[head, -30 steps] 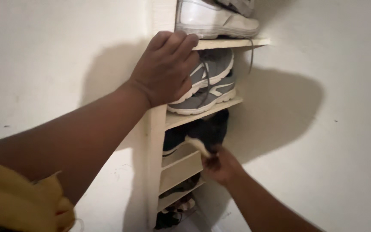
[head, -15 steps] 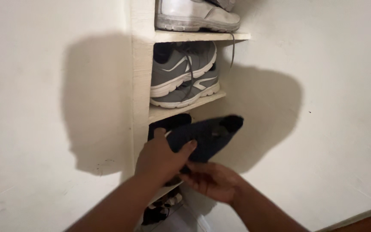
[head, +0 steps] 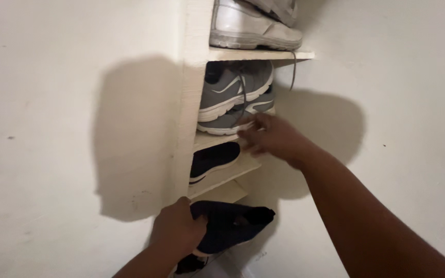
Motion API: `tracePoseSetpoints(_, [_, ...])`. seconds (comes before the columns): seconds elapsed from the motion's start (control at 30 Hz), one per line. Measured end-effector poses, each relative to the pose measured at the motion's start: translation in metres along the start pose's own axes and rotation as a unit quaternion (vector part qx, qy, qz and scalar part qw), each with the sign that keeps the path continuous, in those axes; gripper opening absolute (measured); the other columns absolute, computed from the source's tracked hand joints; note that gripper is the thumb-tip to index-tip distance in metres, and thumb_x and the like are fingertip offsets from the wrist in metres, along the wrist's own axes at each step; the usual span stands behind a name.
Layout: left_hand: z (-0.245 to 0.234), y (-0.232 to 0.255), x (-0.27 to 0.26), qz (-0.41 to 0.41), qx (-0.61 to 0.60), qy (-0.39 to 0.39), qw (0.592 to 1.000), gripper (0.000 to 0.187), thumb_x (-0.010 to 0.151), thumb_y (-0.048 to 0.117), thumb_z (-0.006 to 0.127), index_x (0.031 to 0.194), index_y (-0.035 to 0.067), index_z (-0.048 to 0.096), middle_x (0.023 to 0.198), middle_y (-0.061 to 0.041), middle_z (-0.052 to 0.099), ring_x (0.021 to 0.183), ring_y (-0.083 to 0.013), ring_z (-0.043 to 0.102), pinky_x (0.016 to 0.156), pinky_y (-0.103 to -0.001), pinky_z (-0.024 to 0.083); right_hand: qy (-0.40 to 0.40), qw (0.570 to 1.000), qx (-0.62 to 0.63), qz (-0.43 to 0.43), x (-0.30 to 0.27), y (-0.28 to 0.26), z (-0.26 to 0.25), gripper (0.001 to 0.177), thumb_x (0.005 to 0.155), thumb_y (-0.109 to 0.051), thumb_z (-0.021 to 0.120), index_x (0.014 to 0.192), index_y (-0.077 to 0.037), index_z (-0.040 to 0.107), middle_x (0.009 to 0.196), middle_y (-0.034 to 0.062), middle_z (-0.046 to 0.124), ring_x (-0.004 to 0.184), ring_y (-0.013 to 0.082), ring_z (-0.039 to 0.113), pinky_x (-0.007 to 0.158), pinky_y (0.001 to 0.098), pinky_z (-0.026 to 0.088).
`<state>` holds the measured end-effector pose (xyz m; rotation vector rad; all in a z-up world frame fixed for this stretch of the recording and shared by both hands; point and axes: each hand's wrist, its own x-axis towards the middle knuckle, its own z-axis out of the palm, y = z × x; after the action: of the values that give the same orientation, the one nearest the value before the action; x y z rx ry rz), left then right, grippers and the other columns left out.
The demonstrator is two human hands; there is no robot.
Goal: The person repeatedly picks up pairs of shoes from a wall-mounted shoe rack, inspects them, and places them back on the shelves. The person handles several pairs of sneakers and casual shoes, moving them between shelves and occasionally turning them over to view the soles.
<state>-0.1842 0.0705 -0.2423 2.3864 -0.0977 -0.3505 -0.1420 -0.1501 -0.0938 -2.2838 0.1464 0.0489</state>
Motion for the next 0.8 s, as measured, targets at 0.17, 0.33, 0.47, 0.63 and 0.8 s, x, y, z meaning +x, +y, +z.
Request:
tracePoseSetpoints(0.17, [-0.003,-0.006,-0.006,0.002,0.005,-0.021,1.000,0.049,0.084,0.039,0.075,0.114,0.003,0.063,0.107,-0.022,0.073,0.106,-0.0376,0.071,0.094,-0.044,0.057,0.124,0.985,0.068,-0.102,0.054,-0.005,0.004,0.035,0.090,-0.023,0.069,0.118,-0.002,0.063,0.107,0.0124,0.072,0.087,0.0207,0.075,0.071,0.0342,0.060])
tracePoseSetpoints(0.33, [-0.014,-0.012,-0.014,0.009,-0.018,-0.005,1.000,0.049,0.082,0.036,0.075,0.117,0.004,0.064,0.108,-0.020,0.073,0.107,-0.0360,0.071,0.094,-0.043,0.056,0.194,0.977,0.069,0.060,0.093,0.051,0.021,0.023,0.093,-0.015,0.065,0.101,0.005,0.072,0.094,0.0182,0.073,0.079,0.0283,0.074,0.058,0.0342,0.057])
tracePoseSetpoints(0.47, [-0.018,-0.016,-0.017,0.020,-0.008,-0.012,1.000,0.050,0.083,0.037,0.075,0.119,0.003,0.064,0.108,-0.021,0.073,0.107,-0.0361,0.071,0.094,-0.043,0.056,-0.024,0.924,0.267,0.275,0.089,0.118,0.077,0.028,0.095,-0.016,0.066,0.118,-0.001,0.064,0.122,0.0177,0.068,0.102,0.0300,0.069,0.082,0.0392,0.062])
tracePoseSetpoints(0.63, [-0.015,-0.009,-0.017,0.038,-0.020,-0.014,0.999,0.056,0.083,0.035,0.076,0.127,0.005,0.059,0.108,-0.021,0.072,0.108,-0.0368,0.070,0.094,-0.044,0.056,-0.105,0.980,0.071,0.156,0.111,0.171,0.146,0.044,0.094,-0.015,0.064,0.137,-0.020,0.055,0.153,0.0038,0.045,0.132,0.0262,0.052,0.104,0.0453,0.055])
tracePoseSetpoints(0.8, [-0.012,0.005,-0.009,0.075,-0.015,-0.012,0.997,0.073,0.086,0.030,0.072,0.149,0.013,0.040,0.106,-0.022,0.073,0.106,-0.0397,0.069,0.094,-0.047,0.054,-0.184,0.870,-0.291,-0.352,0.173,0.168,0.165,0.039,0.090,-0.006,0.064,0.124,-0.018,0.079,0.161,0.0134,0.045,0.141,0.0297,0.053,0.121,0.0435,0.045])
